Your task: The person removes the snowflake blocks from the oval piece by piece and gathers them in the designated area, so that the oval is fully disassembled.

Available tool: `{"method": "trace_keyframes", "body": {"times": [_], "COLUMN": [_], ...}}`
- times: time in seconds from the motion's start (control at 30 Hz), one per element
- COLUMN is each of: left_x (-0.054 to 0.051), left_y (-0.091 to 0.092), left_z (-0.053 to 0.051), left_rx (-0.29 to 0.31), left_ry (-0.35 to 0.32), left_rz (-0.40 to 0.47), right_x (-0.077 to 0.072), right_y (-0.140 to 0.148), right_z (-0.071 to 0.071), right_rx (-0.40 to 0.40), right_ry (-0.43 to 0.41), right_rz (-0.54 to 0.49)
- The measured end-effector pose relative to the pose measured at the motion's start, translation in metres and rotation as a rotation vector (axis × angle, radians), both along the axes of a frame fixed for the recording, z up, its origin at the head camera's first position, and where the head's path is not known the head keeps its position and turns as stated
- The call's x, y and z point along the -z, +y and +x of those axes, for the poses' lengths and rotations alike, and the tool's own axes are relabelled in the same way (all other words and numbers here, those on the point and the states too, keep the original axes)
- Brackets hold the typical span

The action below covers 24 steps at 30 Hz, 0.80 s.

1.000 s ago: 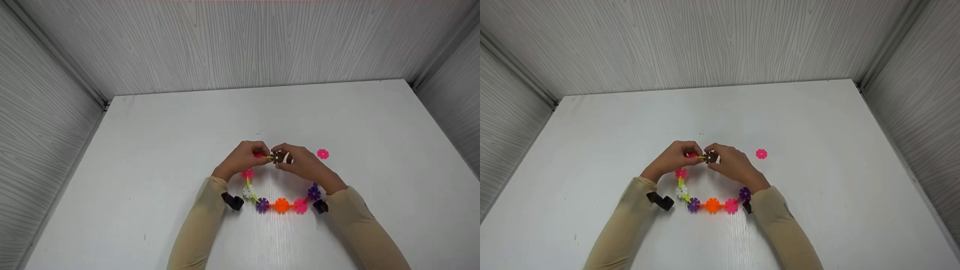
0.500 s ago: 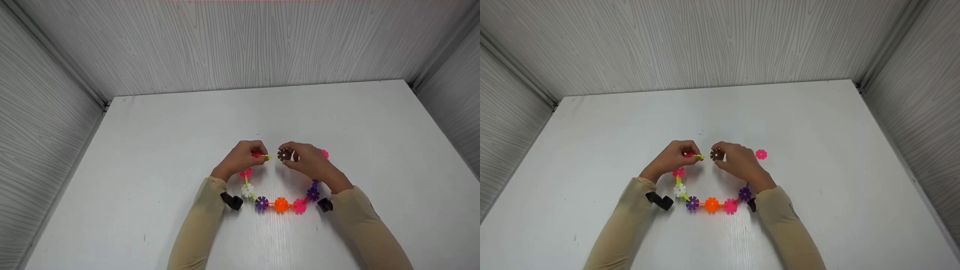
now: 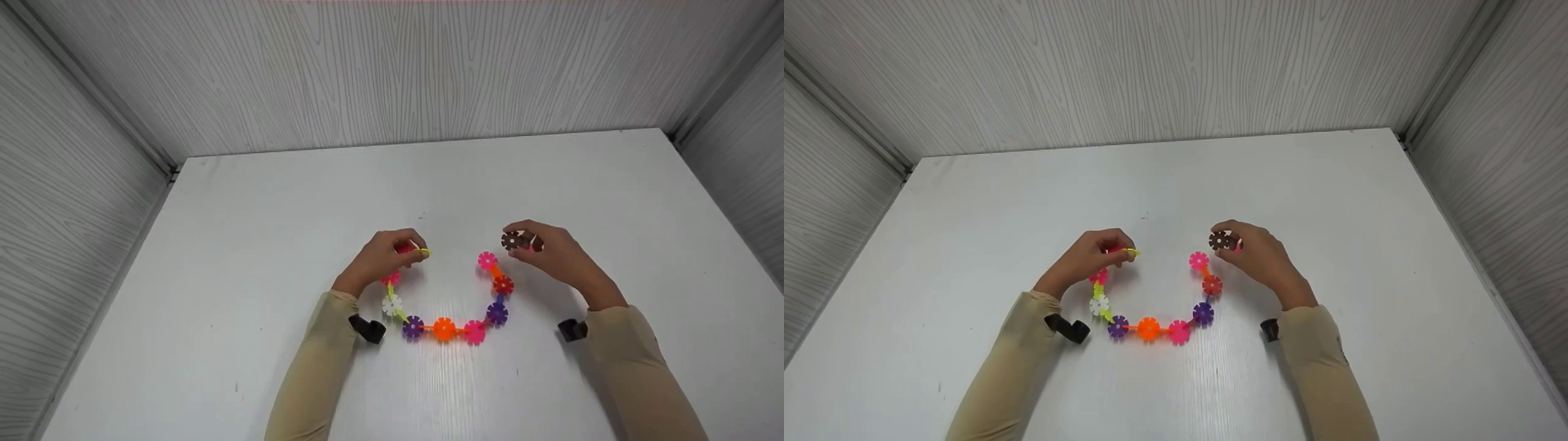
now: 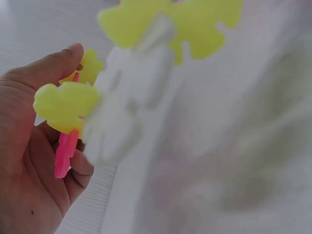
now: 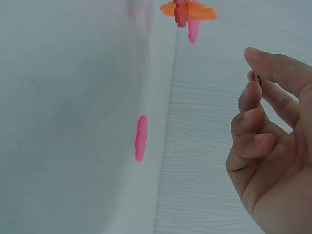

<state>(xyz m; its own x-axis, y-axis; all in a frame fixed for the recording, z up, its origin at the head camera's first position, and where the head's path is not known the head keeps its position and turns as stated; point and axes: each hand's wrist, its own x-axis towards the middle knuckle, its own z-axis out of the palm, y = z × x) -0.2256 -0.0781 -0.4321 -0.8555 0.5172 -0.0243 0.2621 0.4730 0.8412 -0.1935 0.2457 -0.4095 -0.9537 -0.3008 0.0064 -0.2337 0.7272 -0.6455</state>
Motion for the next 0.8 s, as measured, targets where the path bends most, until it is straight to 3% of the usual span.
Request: {"method": "trace_keyframes", "body": {"times": [0.17, 0.43, 0.8], "left_x": [0.001, 0.001, 0.001], "left_y": [-0.002, -0.002, -0.004], "left_z": [0.001, 0.002, 0.003], "left_rx": [-0.010, 0.011, 0.015], "left_ry": [-0.038, 0.000, -0.056], "left_rz": [-0.030, -0.042, -0.028], "right_x": [0.004, 0.009, 0.015], "right_y": [0.014, 0.033, 0.055], "right_z": [0.000, 0.002, 0.002], "right_rx": [0.027, 0.088, 0.122], "right_ry": [-0.018, -0.096, -0.135], "right_rz": [0.009, 0.015, 0.047]}}
